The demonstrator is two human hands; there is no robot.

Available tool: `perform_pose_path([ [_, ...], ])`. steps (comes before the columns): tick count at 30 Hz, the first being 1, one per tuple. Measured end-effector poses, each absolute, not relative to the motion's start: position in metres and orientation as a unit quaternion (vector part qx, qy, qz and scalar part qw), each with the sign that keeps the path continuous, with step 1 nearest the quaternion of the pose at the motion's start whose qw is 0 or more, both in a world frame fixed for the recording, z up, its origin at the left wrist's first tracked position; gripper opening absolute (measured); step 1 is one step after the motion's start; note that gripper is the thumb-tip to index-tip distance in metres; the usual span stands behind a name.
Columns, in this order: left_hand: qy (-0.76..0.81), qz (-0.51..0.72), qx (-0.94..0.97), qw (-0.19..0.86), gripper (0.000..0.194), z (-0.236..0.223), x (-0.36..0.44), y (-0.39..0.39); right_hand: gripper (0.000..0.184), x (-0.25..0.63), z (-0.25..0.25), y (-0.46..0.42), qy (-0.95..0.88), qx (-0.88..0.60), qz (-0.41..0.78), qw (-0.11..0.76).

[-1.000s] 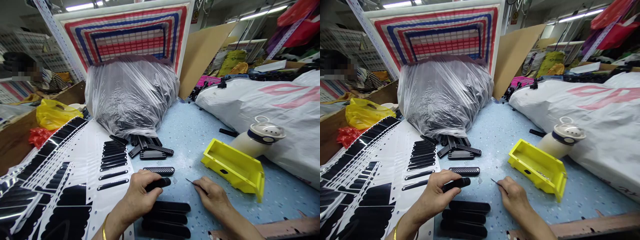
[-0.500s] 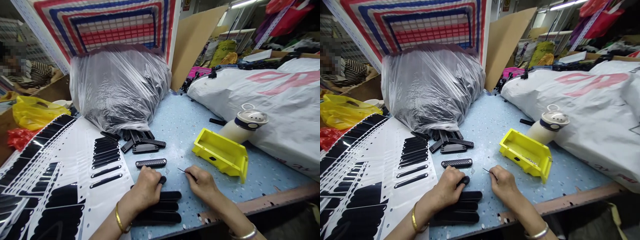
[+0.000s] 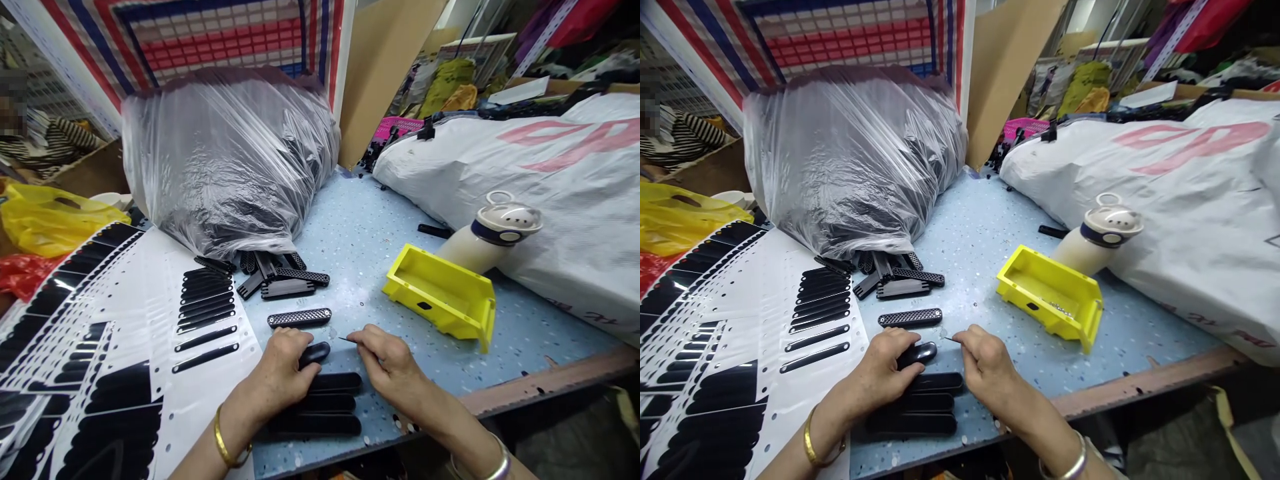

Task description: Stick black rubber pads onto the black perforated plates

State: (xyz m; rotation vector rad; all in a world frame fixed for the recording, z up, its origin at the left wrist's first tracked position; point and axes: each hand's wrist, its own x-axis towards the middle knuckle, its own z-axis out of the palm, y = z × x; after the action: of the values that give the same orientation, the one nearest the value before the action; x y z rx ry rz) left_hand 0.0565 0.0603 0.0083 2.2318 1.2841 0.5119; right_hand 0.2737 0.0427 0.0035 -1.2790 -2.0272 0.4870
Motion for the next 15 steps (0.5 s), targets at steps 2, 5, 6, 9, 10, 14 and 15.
perform_pose_path([
  [2, 0.472, 0.190, 0.827, 0.240, 0.011, 0.008, 0.059, 0.061, 0.029, 0.271, 0.005, 0.043, -0.778, -0.496, 0.188, 0.336],
  [5, 0.463, 0.181, 0.838, 0.224, 0.010, 0.005, 0.064, 0.062, 0.024, 0.267, 0.002, 0.045, -0.779, -0.500, 0.189, 0.327],
  [6, 0.461, 0.176, 0.841, 0.219, 0.009, 0.004, 0.065, 0.062, 0.023, 0.266, 0.000, 0.045, -0.778, -0.504, 0.191, 0.323],
  [9, 0.460, 0.163, 0.847, 0.212, 0.005, 0.000, 0.068, 0.063, 0.021, 0.264, -0.007, 0.046, -0.771, -0.515, 0.205, 0.313],
  [10, 0.459, 0.162, 0.847, 0.212, 0.004, 0.000, 0.068, 0.063, 0.020, 0.264, -0.009, 0.046, -0.770, -0.517, 0.205, 0.311],
  [14, 0.458, 0.160, 0.847, 0.217, 0.003, -0.001, 0.068, 0.063, 0.025, 0.275, -0.017, 0.051, -0.787, -0.528, 0.146, 0.285],
  [15, 0.458, 0.158, 0.848, 0.215, 0.003, -0.002, 0.068, 0.063, 0.026, 0.278, -0.018, 0.053, -0.793, -0.529, 0.127, 0.274],
])
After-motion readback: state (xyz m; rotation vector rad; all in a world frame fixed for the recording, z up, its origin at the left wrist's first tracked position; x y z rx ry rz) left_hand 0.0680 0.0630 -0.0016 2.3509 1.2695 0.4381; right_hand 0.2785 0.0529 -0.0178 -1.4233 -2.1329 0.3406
